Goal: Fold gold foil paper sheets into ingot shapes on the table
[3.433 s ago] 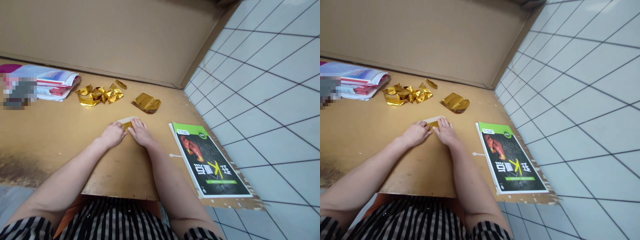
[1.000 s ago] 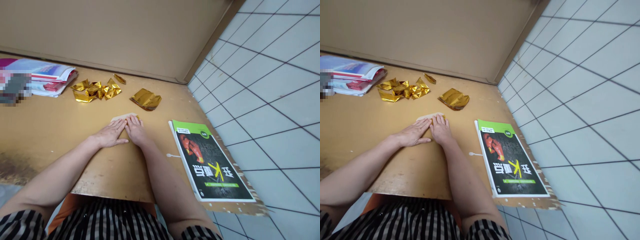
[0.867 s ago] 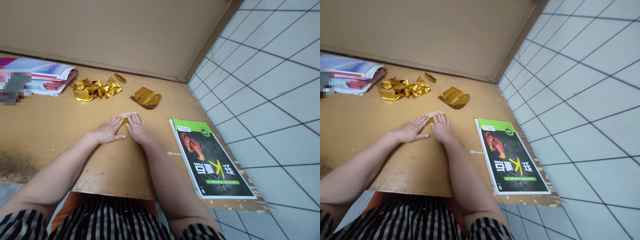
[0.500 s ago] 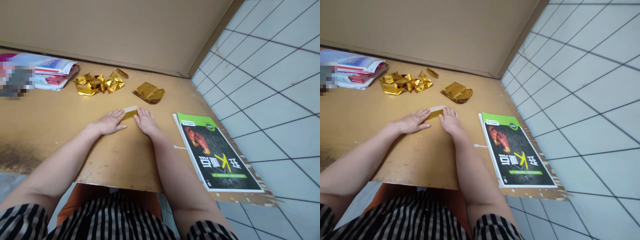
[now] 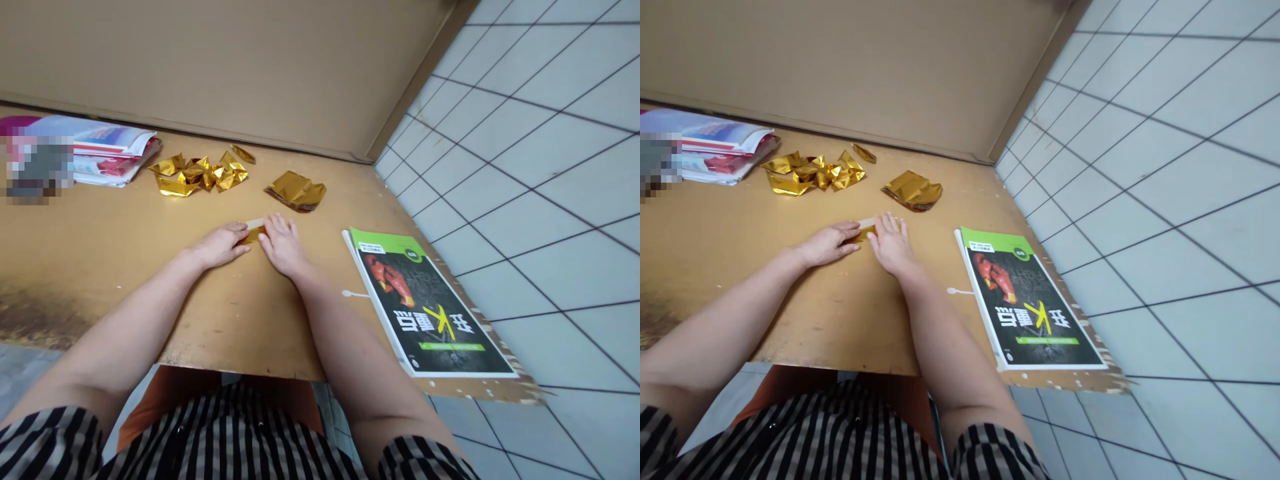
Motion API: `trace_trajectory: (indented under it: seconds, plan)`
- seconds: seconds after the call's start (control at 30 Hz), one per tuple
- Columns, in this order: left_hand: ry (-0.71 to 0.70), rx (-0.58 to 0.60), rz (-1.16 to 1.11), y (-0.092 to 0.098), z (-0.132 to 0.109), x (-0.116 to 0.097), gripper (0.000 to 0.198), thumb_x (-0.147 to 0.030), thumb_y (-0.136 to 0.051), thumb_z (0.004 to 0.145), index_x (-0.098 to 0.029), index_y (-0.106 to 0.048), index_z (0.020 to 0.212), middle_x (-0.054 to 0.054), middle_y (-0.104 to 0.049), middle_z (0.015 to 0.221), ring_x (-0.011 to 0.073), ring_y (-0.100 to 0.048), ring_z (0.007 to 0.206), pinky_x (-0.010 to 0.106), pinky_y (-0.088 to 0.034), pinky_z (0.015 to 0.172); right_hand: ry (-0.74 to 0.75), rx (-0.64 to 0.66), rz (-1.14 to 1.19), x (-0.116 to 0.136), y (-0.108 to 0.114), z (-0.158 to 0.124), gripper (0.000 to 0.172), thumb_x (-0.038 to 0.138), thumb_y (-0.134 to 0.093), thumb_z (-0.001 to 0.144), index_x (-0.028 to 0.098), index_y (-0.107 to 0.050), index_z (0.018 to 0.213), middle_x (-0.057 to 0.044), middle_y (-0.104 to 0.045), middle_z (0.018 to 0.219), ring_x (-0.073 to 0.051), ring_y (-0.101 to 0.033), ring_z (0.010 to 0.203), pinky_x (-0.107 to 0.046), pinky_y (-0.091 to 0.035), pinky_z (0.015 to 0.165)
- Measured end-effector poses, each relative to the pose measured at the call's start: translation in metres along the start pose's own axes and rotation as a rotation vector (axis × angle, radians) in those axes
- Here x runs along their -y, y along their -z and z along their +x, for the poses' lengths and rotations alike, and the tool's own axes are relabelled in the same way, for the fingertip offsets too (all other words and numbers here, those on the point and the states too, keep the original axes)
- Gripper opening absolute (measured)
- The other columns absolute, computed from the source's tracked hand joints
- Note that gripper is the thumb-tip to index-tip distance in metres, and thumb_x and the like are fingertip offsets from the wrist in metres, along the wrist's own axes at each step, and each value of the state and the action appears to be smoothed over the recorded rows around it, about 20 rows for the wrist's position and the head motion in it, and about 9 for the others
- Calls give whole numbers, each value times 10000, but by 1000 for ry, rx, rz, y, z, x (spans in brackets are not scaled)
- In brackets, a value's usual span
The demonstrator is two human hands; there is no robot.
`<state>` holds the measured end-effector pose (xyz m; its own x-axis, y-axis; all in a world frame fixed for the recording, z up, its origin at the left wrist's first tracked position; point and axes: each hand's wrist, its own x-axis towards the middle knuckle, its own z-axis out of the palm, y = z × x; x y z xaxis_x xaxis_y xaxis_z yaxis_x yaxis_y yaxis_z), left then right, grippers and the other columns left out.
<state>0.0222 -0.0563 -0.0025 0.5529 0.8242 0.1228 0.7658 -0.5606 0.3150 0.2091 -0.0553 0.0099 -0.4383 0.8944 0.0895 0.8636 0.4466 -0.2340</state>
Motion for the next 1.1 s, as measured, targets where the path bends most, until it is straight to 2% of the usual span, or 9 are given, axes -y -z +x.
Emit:
trace_trajectory:
  seconds: [0.1,0.23,0.43,0.53,0.63,0.7,0.77,0.93,1.1]
  plan:
    - [-73,-30,-35,-1,1,0,444,-317,-439,911,-187,-553,1319,92,-541,1407,233,-488,1310,401,-370,1125,105,84,53,16,-5,-1,577,402,-208,990,110,-337,1471,-145,-357,1539,-218,-250,1451,-443,-161,1185]
    - [-68,-6,-18,1,1,-1,469,-299,-422,910,-179,-517,1354,92,-512,1436,227,-464,1332,393,-358,1135,77,121,51,23,-8,1,603,455,-229,987,113,-326,1475,-154,-361,1535,-224,-264,1445,-430,-189,1175]
    - [-10,76,74,7,0,-4,488,-362,-404,934,-109,-517,1336,147,-504,1431,253,-449,1343,380,-352,1129,-89,98,8,0,-4,16,587,445,-212,989,120,-358,1456,-156,-321,1555,-240,-242,1455,-441,-195,1168]
    - [-20,74,91,10,-1,-6,468,-409,-417,932,-134,-564,1281,140,-535,1400,260,-484,1311,377,-372,1108,-155,99,3,-12,-3,26,581,438,-216,982,148,-336,1471,-136,-295,1571,-243,-222,1463,-453,-208,1163]
    - [-17,45,114,9,-1,-12,519,-490,-396,934,-121,-586,1247,158,-544,1383,284,-464,1323,398,-348,1116,-187,98,-17,-16,-3,31,604,415,-219,976,93,-308,1479,-160,-285,1570,-250,-222,1463,-450,-201,1168]
    - [-16,22,124,5,2,-18,617,-547,-378,929,-92,-521,1321,180,-481,1440,304,-374,1386,425,-290,1145,-195,98,-21,-16,-3,32,612,414,-219,974,83,-299,1482,-159,-273,1574,-249,-217,1465,-444,-191,1174]
    - [-33,27,111,-3,5,-24,732,-601,-364,917,-75,-391,1425,192,-368,1517,311,-268,1438,442,-230,1166,-205,103,-19,-16,-4,31,600,400,-221,973,99,-297,1486,-143,-262,1581,-241,-209,1468,-435,-185,1179]
    - [-51,122,84,-18,8,-30,846,-672,-293,900,-126,-145,1528,169,-187,1590,290,-161,1474,439,-187,1174,-183,72,-11,-18,-6,31,576,379,-219,971,125,-316,1480,-131,-279,1576,-235,-223,1464,-450,-199,1173]
    - [-11,197,108,-12,-6,-22,859,-680,-241,904,-74,-205,1511,185,-180,1584,287,-143,1476,413,-178,1182,-192,76,-6,-16,-4,29,587,409,-221,972,128,-325,1477,-128,-284,1575,-228,-220,1465,-429,-191,1176]
